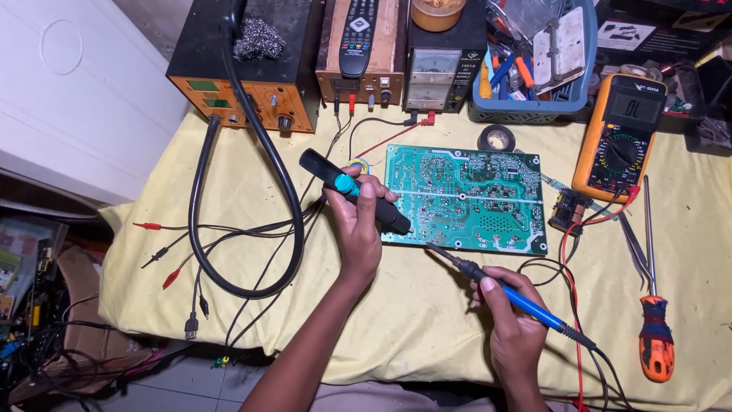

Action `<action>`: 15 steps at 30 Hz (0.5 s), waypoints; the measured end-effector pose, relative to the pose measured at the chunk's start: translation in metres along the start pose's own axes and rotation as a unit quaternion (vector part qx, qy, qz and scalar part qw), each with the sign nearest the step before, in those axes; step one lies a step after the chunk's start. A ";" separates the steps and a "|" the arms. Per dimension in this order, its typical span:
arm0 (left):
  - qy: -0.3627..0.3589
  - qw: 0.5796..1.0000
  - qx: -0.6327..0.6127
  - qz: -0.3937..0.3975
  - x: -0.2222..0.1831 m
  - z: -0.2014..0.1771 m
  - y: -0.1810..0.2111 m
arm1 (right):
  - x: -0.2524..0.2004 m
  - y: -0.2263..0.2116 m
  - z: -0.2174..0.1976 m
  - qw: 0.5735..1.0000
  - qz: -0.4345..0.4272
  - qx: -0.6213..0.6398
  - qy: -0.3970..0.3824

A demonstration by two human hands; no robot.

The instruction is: Using a soldering iron and a manual desoldering pump to remove solder from components on a printed circuit board.

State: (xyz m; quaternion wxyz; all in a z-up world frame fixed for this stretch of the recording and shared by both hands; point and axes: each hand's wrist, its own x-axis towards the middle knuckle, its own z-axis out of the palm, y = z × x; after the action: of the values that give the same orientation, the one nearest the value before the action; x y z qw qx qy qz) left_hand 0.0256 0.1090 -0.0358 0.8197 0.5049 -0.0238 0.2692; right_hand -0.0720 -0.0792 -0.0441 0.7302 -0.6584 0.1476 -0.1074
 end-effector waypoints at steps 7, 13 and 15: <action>-0.010 0.999 -0.029 -0.011 0.002 -0.005 -0.004 | 0.005 0.015 0.006 1.000 -0.002 -0.001 0.012; -0.018 1.000 -0.023 0.008 0.000 -0.004 -0.006 | 0.007 0.016 0.007 0.999 -0.020 -0.028 0.020; -0.028 0.999 -0.018 0.014 -0.001 -0.003 -0.006 | 0.006 0.015 0.008 0.999 -0.022 -0.035 0.022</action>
State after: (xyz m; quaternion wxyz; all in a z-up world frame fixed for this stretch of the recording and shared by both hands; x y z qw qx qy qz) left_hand 0.0266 0.1089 -0.0426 0.8238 0.4971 -0.0586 0.2659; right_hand -0.0638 -0.0724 -0.0583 0.7005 -0.6845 0.1523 -0.1325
